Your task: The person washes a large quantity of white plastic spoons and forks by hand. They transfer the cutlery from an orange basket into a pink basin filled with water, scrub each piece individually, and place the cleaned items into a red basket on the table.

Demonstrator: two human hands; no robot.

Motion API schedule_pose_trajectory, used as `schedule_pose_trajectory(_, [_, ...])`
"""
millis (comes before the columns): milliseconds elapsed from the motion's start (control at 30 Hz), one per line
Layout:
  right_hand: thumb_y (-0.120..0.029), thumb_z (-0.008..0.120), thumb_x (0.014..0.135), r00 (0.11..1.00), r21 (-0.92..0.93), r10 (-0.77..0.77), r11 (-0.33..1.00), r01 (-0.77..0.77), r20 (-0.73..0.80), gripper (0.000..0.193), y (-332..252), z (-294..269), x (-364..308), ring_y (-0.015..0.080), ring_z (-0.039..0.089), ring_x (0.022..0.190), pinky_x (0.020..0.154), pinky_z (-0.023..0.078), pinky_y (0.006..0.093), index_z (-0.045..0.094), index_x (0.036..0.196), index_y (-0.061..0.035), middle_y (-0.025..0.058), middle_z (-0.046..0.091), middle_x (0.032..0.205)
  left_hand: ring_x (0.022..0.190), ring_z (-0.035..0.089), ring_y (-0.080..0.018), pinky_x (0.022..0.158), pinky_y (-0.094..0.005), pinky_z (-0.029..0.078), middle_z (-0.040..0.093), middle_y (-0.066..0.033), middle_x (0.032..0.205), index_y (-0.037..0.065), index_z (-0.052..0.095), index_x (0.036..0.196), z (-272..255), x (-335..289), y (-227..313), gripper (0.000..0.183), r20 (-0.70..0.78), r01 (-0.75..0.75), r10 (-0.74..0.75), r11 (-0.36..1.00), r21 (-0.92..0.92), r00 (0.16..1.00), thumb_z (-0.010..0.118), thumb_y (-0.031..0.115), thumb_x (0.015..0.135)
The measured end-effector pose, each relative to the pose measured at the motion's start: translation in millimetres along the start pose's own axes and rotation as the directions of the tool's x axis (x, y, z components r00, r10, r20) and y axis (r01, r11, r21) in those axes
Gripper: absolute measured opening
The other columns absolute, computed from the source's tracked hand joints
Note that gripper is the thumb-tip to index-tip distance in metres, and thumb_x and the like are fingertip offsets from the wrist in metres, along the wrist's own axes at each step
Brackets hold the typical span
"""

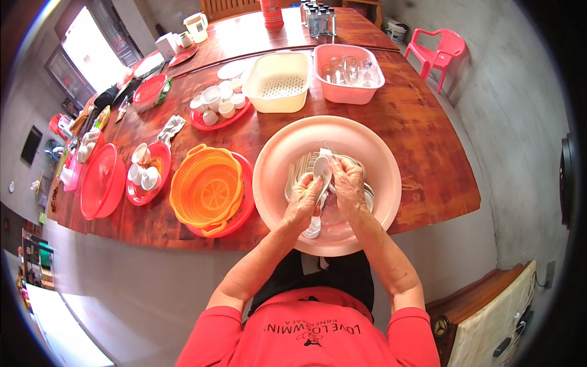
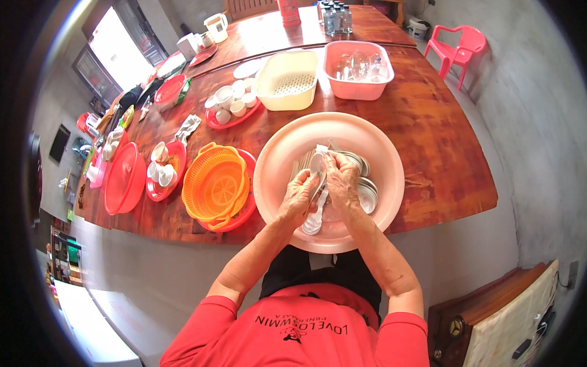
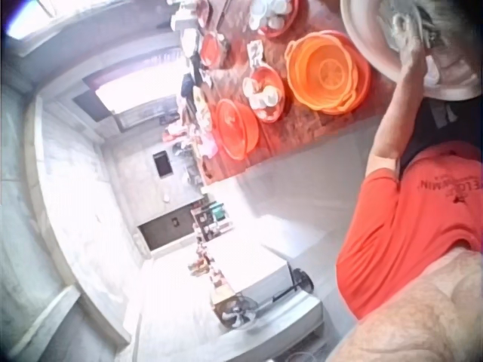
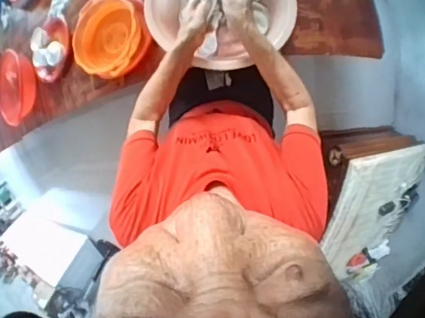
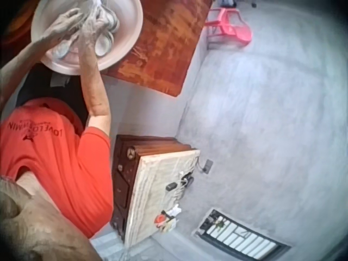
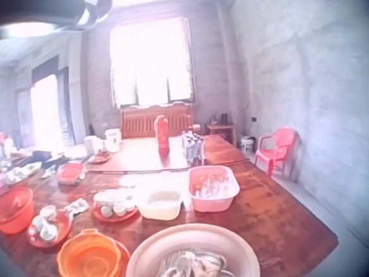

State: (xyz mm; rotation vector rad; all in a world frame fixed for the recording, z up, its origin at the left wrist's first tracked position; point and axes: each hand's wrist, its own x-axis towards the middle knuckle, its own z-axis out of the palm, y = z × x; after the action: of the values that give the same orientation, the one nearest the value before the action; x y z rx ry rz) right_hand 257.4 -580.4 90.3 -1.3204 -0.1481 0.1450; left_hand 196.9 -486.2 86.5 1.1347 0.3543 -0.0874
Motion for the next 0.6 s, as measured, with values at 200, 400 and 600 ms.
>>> schedule_pose_trajectory(200, [-0.012, 0.049, 0.092, 0.986, 0.113, 0.144, 0.982, -0.153, 0.088, 0.023, -7.1, 9.1, -34.3, 0.0082, 0.058, 0.079, 0.071, 0.049, 0.0217, 0.056, 0.11, 0.0024, 0.0048, 0.062, 0.094, 0.074, 0.053, -0.0076, 0.056, -0.0221, 0.047, 0.057, -0.0008, 0.087, 0.012, 0.051, 0.109, -4.0, 12.1, -15.6, 0.022, -0.099, -0.231, 0.219, 0.962, -0.145, 0.971, 0.05, 0.027, 0.093])
schedule_pose_trajectory(400, [-0.008, 0.051, 0.088, 0.987, -0.425, -0.046, 0.898, 0.109, 0.157, 0.019, 3.5, 4.9, -63.7, 0.0158, 0.059, 0.076, 0.068, 0.047, 0.0299, 0.056, 0.1, 0.0057, 0.0111, 0.062, 0.084, 0.071, 0.058, -0.0103, 0.059, -0.0227, 0.05, 0.061, -0.0039, 0.093, 0.009, 0.05, 0.113, 0.8, 7.2, -6.0, 0.026, -0.103, -0.308, 0.292, 0.93, -0.199, 0.951, 0.053, 0.023, 0.091])
schedule_pose_trajectory(600, [-0.004, 0.053, 0.084, 0.918, -0.614, -0.212, 0.689, 0.384, 0.336, 0.011, -19.7, -15.5, -69.5, 0.0252, 0.059, 0.072, 0.066, 0.045, 0.0331, 0.058, 0.09, 0.0036, 0.0156, 0.059, 0.078, 0.085, 0.056, -0.0094, 0.071, -0.0234, 0.046, 0.061, -0.0068, 0.095, 0.008, 0.05, 0.12, 7.0, 6.0, -1.2, 0.029, -0.048, -0.586, 0.616, 0.768, 0.26, 0.786, 0.049, 0.017, 0.093])
